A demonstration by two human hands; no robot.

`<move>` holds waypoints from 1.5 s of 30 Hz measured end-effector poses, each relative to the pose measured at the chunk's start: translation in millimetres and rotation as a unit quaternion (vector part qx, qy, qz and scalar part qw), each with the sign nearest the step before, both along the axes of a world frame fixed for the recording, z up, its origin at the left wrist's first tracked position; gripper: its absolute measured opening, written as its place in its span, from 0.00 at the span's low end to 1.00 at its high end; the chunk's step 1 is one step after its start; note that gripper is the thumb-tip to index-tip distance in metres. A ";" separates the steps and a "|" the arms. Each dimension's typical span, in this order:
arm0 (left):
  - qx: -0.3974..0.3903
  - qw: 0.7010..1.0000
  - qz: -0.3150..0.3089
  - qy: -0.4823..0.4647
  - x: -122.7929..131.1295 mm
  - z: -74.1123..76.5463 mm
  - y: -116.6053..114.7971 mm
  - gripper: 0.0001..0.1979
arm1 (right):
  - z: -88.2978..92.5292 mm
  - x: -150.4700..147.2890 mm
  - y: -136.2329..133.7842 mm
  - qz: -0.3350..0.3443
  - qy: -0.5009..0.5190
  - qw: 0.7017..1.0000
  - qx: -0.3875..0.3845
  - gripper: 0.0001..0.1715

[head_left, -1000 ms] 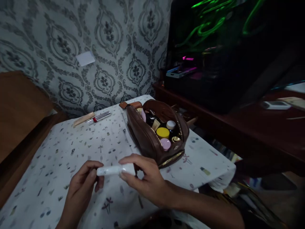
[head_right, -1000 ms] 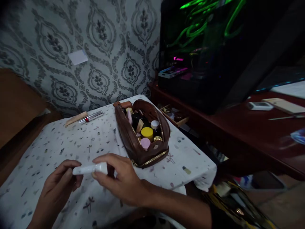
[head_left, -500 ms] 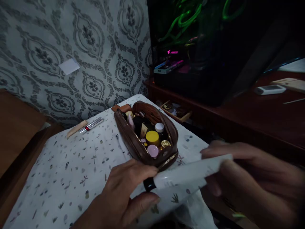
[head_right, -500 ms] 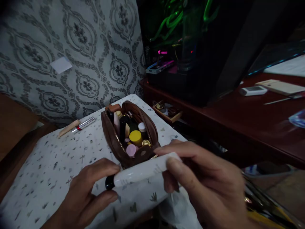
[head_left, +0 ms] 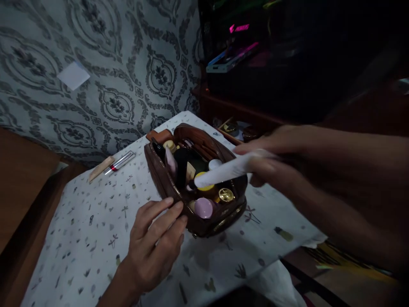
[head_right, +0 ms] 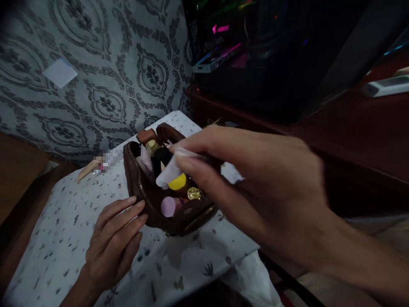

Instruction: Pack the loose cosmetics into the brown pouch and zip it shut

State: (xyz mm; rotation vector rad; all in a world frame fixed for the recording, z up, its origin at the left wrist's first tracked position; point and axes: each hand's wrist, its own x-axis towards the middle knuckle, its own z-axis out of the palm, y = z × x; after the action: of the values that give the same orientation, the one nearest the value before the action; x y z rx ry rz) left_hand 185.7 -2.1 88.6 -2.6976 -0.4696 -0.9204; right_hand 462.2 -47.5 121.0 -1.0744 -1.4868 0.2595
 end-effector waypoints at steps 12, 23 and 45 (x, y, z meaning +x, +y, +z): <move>-0.006 1.000 -0.012 -0.009 -3.5 -11.1 0.5 0.10 | 9.5 -33.0 68.8 0.073 -0.294 0.953 -0.029 0.13; -0.013 1.000 -0.001 -0.014 -4.7 -13.1 0.1 0.12 | 9.2 -43.3 78.8 0.042 -0.362 0.928 -0.075 0.08; -0.043 0.992 -0.017 0.121 1.6 14.0 32.0 0.19 | 4.1 -20.1 69.8 0.012 -0.246 0.969 -0.025 0.14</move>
State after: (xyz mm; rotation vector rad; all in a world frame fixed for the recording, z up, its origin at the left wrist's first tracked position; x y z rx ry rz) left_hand 187.3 29.9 102.6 -2.8546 -0.4208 -0.5803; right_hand 442.2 22.3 125.0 -1.2169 -1.9437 0.0446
